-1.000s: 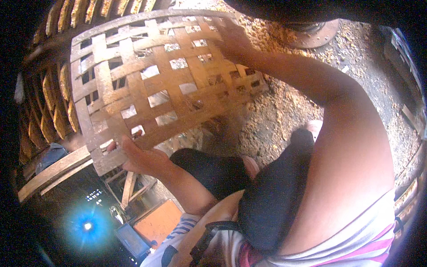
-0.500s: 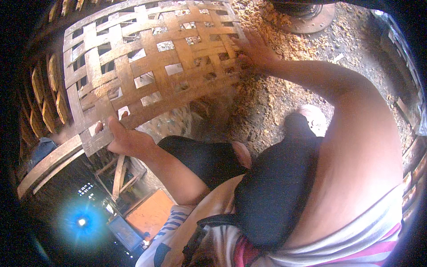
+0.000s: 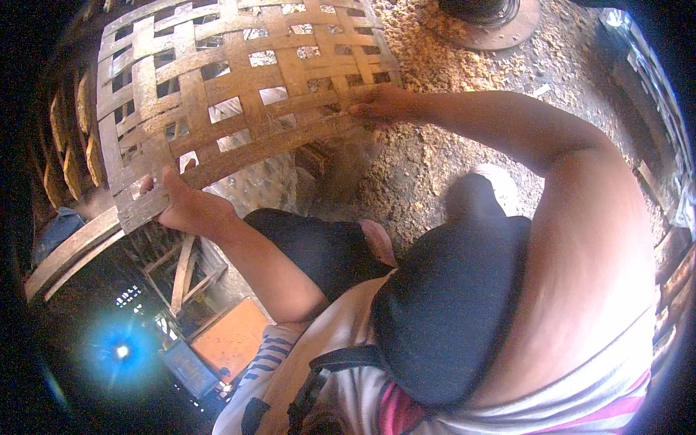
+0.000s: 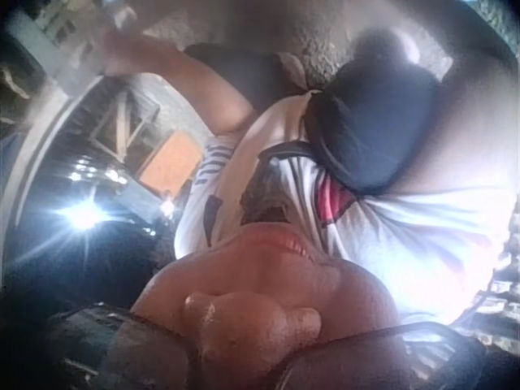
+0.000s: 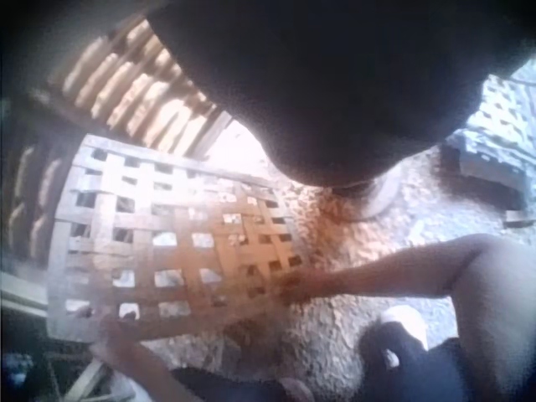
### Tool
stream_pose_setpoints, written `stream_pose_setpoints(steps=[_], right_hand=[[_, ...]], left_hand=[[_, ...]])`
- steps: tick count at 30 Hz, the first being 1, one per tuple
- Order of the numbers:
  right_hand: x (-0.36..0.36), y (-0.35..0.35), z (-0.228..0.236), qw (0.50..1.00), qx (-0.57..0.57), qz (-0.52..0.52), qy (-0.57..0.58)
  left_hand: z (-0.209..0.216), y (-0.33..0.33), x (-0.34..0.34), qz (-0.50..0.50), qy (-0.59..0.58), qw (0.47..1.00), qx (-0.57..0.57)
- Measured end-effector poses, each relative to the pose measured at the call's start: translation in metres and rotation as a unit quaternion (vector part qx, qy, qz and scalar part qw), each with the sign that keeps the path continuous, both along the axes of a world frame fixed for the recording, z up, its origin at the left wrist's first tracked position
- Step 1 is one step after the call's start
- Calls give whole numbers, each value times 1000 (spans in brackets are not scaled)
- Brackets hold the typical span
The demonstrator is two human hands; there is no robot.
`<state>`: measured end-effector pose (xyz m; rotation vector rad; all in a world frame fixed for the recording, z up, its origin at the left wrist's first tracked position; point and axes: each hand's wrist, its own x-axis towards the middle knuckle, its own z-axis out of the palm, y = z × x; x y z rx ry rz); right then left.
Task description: The person assembles a wooden lattice tray by hand, fitting slats into place and adjusting the frame. They then place a plastic sheet over the tray and handle additional trays and plastic bags nearby.
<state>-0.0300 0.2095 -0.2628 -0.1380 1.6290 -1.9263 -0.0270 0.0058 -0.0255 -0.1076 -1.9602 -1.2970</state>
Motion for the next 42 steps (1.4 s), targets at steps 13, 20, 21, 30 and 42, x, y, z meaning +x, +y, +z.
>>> stream_pose_setpoints(steps=[13,20,21,30,42], right_hand=[[9,-16,-21,984,-71,-135,-88],[13,-15,-35,964,190,-179,50],[18,-6,-40,959,225,-163,61],[40,58,-53,822,465,-48,326],[-9,-5,-17,994,96,-25,39]], left_hand=[[0,-4,-2,-71,16,997,1],[6,1,10,-113,-17,993,-7],[7,-6,7,-99,4,993,-57],[10,-12,13,-131,-83,983,98],[8,-15,6,-83,-86,988,93]])
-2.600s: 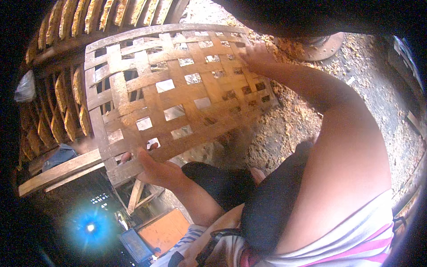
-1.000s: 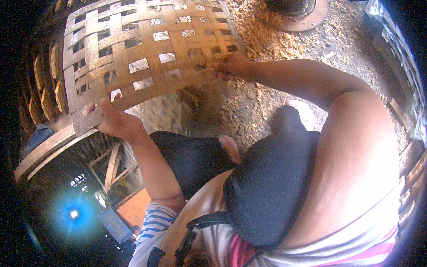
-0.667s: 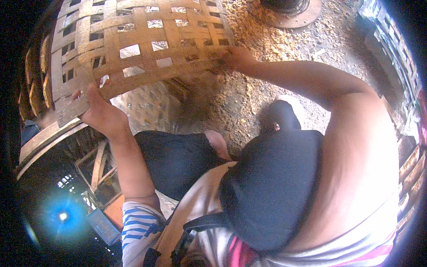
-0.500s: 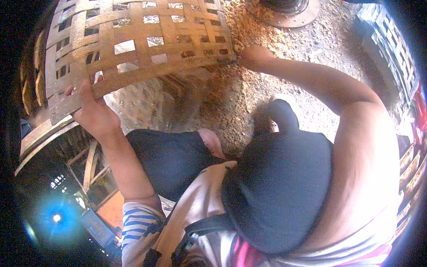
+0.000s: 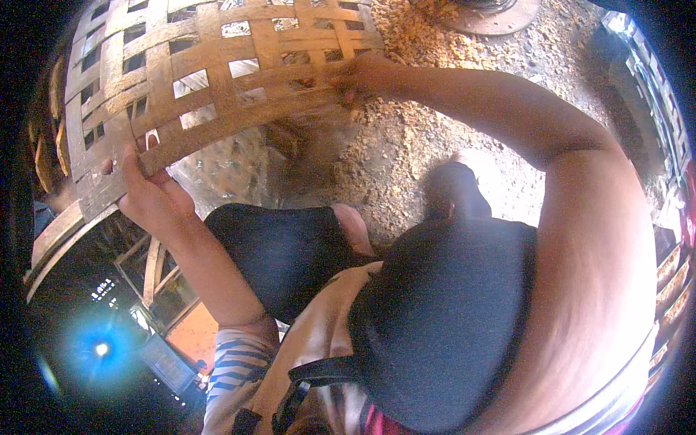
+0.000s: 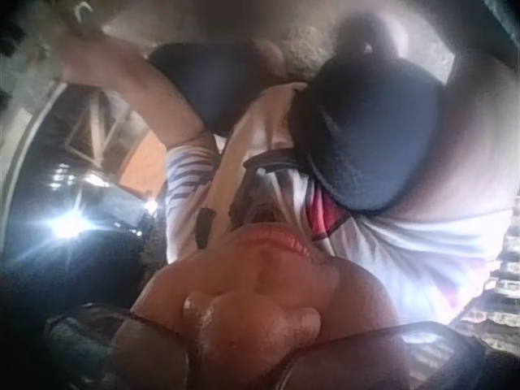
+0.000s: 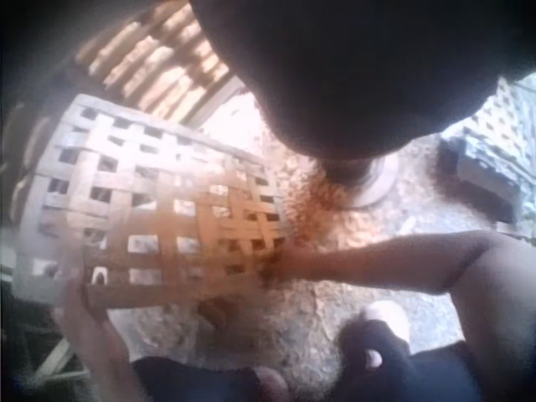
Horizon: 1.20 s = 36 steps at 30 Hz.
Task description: The person assembles a wooden lattice tray by hand, fitting slats into place and adjusting the frame. They then place a plastic sheet over the tray and handle additional trays and plastic bags nearby.
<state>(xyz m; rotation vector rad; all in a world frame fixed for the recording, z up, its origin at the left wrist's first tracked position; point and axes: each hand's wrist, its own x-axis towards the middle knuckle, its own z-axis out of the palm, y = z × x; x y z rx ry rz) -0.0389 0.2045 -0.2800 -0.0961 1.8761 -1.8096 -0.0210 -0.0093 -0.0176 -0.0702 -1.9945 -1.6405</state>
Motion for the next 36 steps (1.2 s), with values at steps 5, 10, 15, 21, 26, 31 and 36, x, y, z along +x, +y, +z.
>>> stream_pose_setpoints(steps=[5,10,15,21,26,31,36], right_hand=[[14,-14,-1,992,-1,-115,-45],[26,-18,-10,957,191,-173,131],[26,37,-27,901,409,45,137],[14,38,-5,901,373,-58,212],[-9,-8,47,957,154,50,242],[-15,-6,67,957,154,133,207],[-17,-7,36,982,52,92,159]], left_hand=[[-8,-7,-5,15,17,1000,-10],[-7,-10,-7,33,4,999,8],[-5,-13,-6,22,1,1000,2],[-5,-15,-6,9,5,1000,-7],[-5,-7,-5,16,12,1000,-23],[-5,-7,-3,4,9,1000,-15],[-5,-3,-3,3,21,999,-43]])
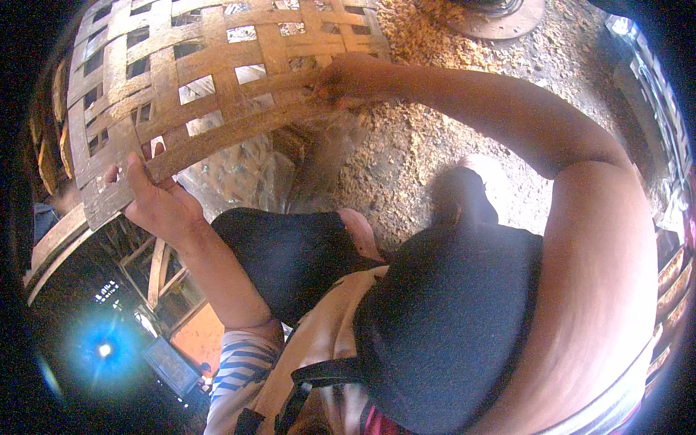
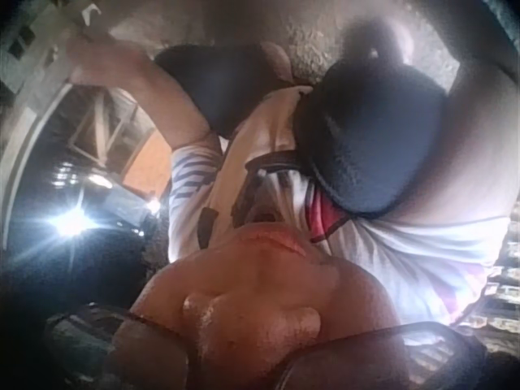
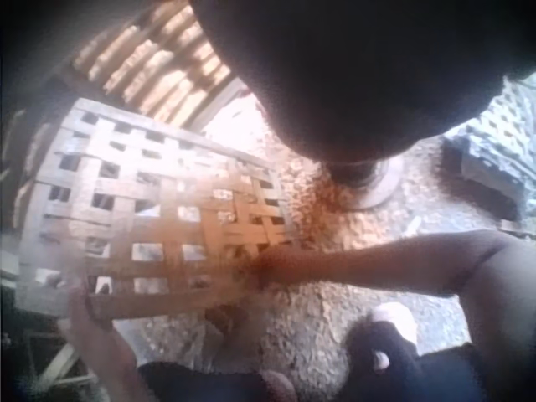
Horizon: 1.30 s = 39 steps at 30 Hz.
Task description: The person assembles a wooden lattice tray by hand, fitting slats into place and adjusting the frame. They then place a plastic sheet over the tray and handle additional trays and plastic bags nearby.
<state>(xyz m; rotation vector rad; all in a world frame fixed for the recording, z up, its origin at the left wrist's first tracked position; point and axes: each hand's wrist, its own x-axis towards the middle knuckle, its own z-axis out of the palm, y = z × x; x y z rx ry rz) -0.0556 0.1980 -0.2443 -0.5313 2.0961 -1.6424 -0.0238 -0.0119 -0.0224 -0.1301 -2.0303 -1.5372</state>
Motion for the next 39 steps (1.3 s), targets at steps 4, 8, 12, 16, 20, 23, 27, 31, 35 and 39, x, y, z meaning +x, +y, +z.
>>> stream_pose_setpoints(steps=[4,8,12,16,20,23,27,31,35,39], right_hand=[[4,-3,-8,990,-116,-43,-66],[11,-10,1,972,-162,-62,-157],[6,-18,3,978,-172,-49,-111],[13,-17,20,989,-126,-63,-44],[1,3,6,994,-35,49,94],[2,30,24,887,336,246,198],[8,34,34,939,326,102,23],[4,10,21,999,-18,-24,15],[5,-18,21,992,-22,-63,-108],[5,-19,14,985,-93,-80,-123]], left_hand=[[0,1,1,-13,2,1000,7],[-1,3,1,-7,12,1000,-8],[0,6,2,4,11,1000,-8],[-4,-10,-1,14,10,998,-63],[-4,-12,-2,11,-1,998,-60],[1,-3,3,-1,-24,999,-22],[2,-8,4,-12,-16,1000,8],[1,1,1,-4,-13,1000,27],[-3,-7,1,-15,7,1000,-15],[-1,-5,-2,8,15,997,-72]])
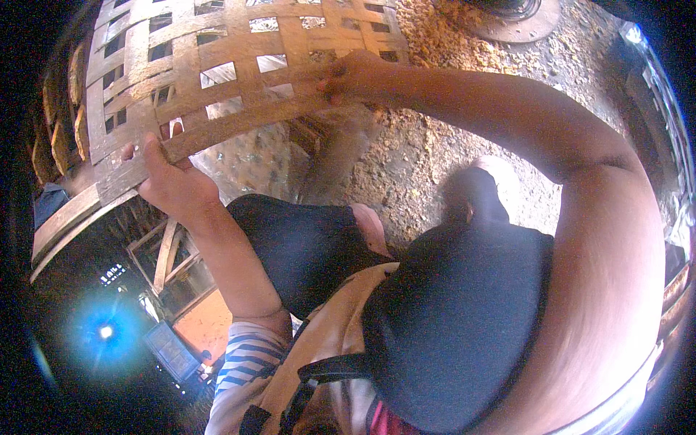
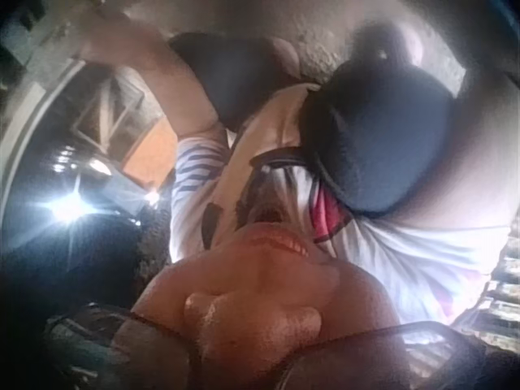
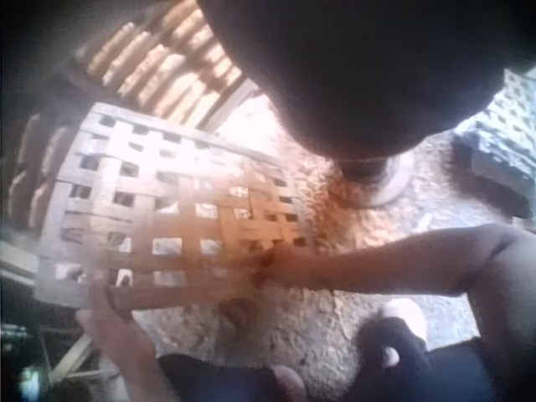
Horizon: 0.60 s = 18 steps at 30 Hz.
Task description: The person assembles a wooden lattice tray by hand, fitting slats into place and adjusting the frame. They then place a plastic sheet over the tray and handle additional trays and plastic bags nearby.
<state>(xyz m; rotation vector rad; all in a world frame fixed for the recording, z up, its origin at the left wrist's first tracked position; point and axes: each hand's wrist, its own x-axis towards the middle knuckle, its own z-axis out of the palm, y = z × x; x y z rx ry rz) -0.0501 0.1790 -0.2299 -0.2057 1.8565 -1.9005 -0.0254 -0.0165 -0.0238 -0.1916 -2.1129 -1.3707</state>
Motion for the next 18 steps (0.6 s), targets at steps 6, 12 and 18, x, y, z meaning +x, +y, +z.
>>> stream_pose_setpoints(steps=[6,12,18], right_hand=[[25,-12,22,973,156,-114,123],[23,-5,7,951,203,-179,151],[23,32,-25,924,355,-56,132]], left_hand=[[-3,12,2,35,19,999,4],[-6,2,-1,53,4,998,-37],[-3,3,-2,39,9,999,28]])
